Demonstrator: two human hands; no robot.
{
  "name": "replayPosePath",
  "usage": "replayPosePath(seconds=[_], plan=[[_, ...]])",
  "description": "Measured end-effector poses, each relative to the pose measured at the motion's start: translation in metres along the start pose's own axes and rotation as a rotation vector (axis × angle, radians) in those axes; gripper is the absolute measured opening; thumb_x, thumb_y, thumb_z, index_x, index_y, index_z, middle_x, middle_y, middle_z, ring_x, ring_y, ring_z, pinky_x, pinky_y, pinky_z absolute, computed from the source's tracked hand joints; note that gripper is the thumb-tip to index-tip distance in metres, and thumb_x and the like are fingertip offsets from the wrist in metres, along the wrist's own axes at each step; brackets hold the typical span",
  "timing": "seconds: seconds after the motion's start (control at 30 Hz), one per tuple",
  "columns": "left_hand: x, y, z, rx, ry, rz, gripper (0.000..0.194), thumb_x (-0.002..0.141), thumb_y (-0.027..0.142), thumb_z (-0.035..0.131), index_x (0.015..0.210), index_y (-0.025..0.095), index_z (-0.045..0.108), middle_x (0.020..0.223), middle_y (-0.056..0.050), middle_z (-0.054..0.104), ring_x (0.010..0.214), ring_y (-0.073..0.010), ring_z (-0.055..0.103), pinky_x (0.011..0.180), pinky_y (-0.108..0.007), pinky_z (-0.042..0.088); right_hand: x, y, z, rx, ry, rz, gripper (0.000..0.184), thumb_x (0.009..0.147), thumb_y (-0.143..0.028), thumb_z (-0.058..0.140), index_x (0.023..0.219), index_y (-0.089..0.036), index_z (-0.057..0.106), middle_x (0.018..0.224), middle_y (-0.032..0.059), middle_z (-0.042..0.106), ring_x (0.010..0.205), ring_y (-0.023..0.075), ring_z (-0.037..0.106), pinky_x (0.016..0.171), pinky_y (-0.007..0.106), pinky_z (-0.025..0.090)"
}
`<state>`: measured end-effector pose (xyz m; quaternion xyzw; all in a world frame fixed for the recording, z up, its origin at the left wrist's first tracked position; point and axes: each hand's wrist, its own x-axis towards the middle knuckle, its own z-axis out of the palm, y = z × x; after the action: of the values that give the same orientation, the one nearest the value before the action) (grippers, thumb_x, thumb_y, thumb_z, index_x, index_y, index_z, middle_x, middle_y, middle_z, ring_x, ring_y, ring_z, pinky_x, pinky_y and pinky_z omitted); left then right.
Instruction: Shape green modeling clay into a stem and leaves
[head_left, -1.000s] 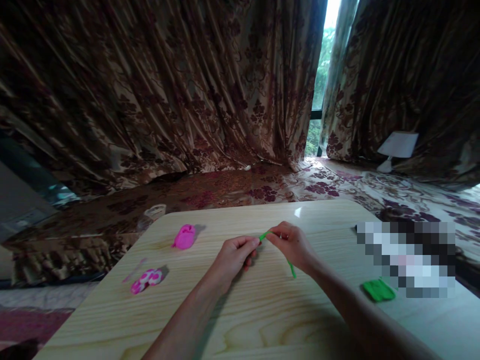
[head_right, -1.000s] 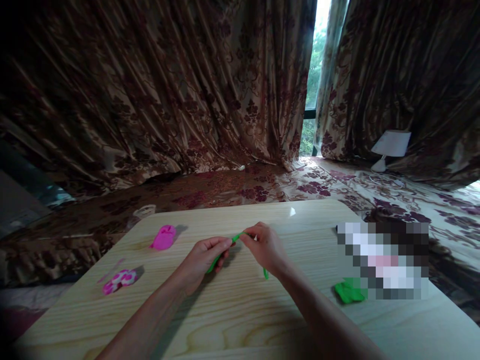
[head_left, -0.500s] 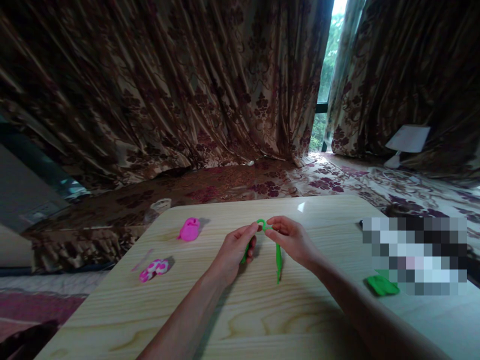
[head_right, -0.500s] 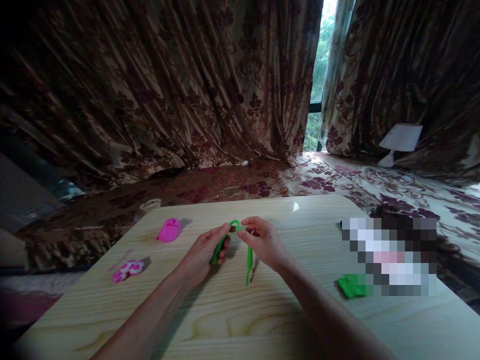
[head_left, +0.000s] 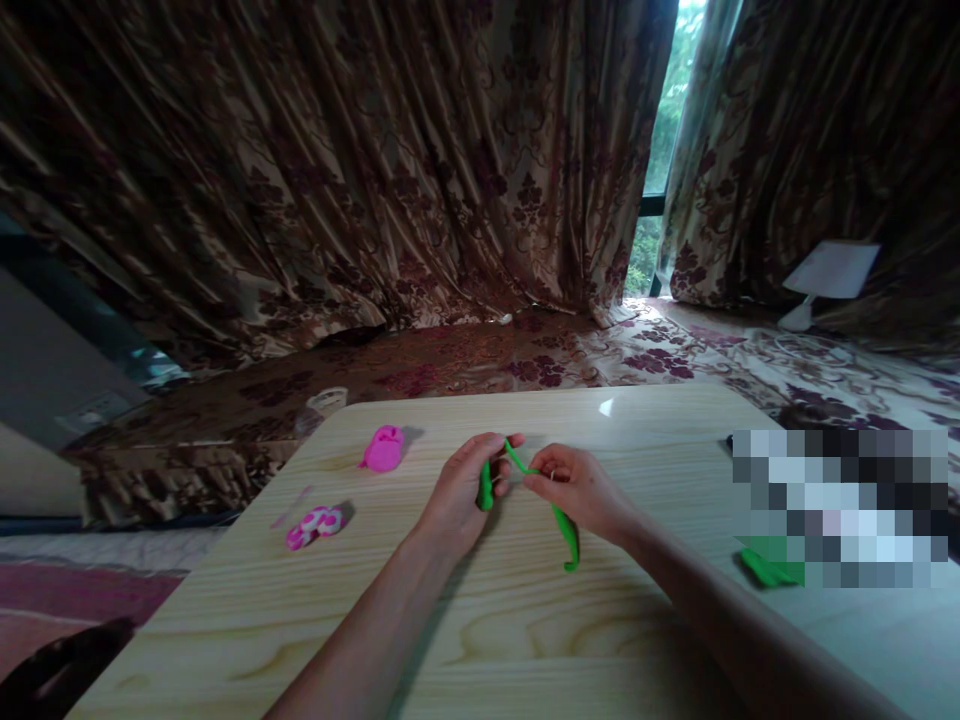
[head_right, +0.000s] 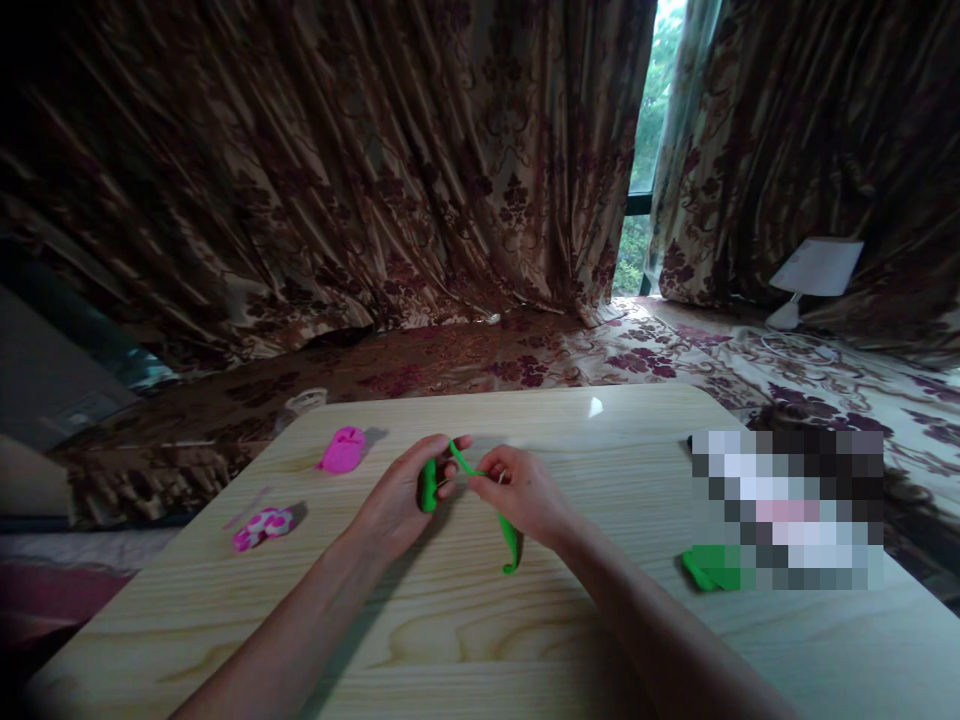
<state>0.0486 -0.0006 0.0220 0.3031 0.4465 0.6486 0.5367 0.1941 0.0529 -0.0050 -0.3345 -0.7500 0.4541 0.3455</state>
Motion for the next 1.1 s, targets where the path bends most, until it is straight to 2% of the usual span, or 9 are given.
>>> replayPosePath(seconds=[0.1,0.2,0.33,0.47,0.67,0.8,0.93,1.03,1.1], plan=[[0.001,-0.001,-0.001,-0.014,0.051,-0.03,0.015,0.07,0.026,0.066,0.08,0.017,0.058,0.073,0.0,0.063,0.056,-0.0072,0.052,0.045,-0.018,0.038,0.003,-0.004,-0.006,0.022,0.015,0.004,0.022,0.077,-0.033,0.059,0.09,-0.017,0.065,0.069,0.0006,0.062,0.059,0.012,0.055,0.051,0.02,0.039],[0.001,-0.005,0.0,0.06,0.033,-0.065,0.023,0.07,0.026,0.066,0.091,0.017,0.062,0.063,0.002,0.059,0.056,-0.0084,0.053,0.046,-0.017,0.04,0.003,-0.011,-0.01,0.071,0.019,0.002,0.024,0.08,-0.035,0.054,0.082,-0.017,0.069,0.065,0.0001,0.06,0.055,0.01,0.05,0.049,0.02,0.037],[0.0,-0.008,0.002,0.064,-0.004,-0.121,0.023,0.068,0.022,0.069,0.09,0.016,0.066,0.071,0.0,0.062,0.065,-0.0095,0.059,0.057,-0.02,0.049,0.004,-0.016,-0.01,0.166,0.036,0.043,0.024,0.079,-0.036,0.056,0.081,-0.016,0.069,0.054,-0.0035,0.052,0.045,0.0066,0.041,0.042,0.018,0.031],[0.001,-0.007,0.002,0.048,0.035,-0.147,0.025,0.067,0.014,0.069,0.091,0.015,0.067,0.065,0.0,0.062,0.057,-0.0085,0.058,0.058,-0.021,0.051,0.007,-0.012,-0.012,0.265,0.182,0.059,0.022,0.073,-0.035,0.064,0.079,-0.014,0.068,0.052,-0.0038,0.052,0.044,0.007,0.042,0.04,0.019,0.031],[-0.003,-0.005,0.005,0.17,-0.07,-0.22,0.018,0.067,0.012,0.066,0.084,0.01,0.069,0.055,-0.002,0.061,0.05,-0.0093,0.055,0.055,-0.022,0.051,0.013,-0.009,-0.027,0.354,0.372,0.06,0.027,0.076,-0.041,0.061,0.082,-0.014,0.065,0.052,-0.0046,0.049,0.043,0.0064,0.042,0.041,0.019,0.03],[0.001,-0.005,-0.002,0.176,0.047,-0.148,0.016,0.064,0.009,0.065,0.079,0.009,0.069,0.057,-0.005,0.064,0.054,-0.0132,0.06,0.057,-0.025,0.052,0.019,-0.01,-0.042,0.593,0.525,0.02,0.024,0.076,-0.038,0.063,0.081,-0.015,0.063,0.055,-0.0052,0.048,0.046,0.0056,0.042,0.044,0.018,0.033],[0.015,0.004,-0.023,0.154,0.224,-0.003,0.015,0.065,0.006,0.061,0.077,0.013,0.065,0.055,0.002,0.062,0.049,-0.0083,0.059,0.054,-0.018,0.048,0.023,-0.013,-0.06,0.818,0.645,-0.023,0.019,0.073,-0.033,0.066,0.075,-0.015,0.061,0.059,-0.0043,0.05,0.047,0.0045,0.04,0.043,0.016,0.033],[0.02,0.011,-0.031,0.11,0.264,0.039,0.017,0.067,0.003,0.055,0.077,0.014,0.062,0.065,0.001,0.065,0.057,-0.0087,0.062,0.062,-0.02,0.052,0.024,-0.016,-0.064,0.88,0.64,-0.044,0.016,0.073,-0.031,0.067,0.08,-0.017,0.062,0.063,-0.0046,0.053,0.047,0.0039,0.041,0.043,0.015,0.034],[0.016,0.012,-0.026,0.094,0.22,0.005,0.019,0.067,0.002,0.053,0.079,0.014,0.062,0.073,-0.002,0.067,0.061,-0.0112,0.064,0.065,-0.024,0.053,0.021,-0.017,-0.057,0.913,0.552,-0.033,0.02,0.072,-0.031,0.067,0.087,-0.019,0.063,0.065,-0.0051,0.055,0.048,0.0033,0.043,0.044,0.015,0.035]])
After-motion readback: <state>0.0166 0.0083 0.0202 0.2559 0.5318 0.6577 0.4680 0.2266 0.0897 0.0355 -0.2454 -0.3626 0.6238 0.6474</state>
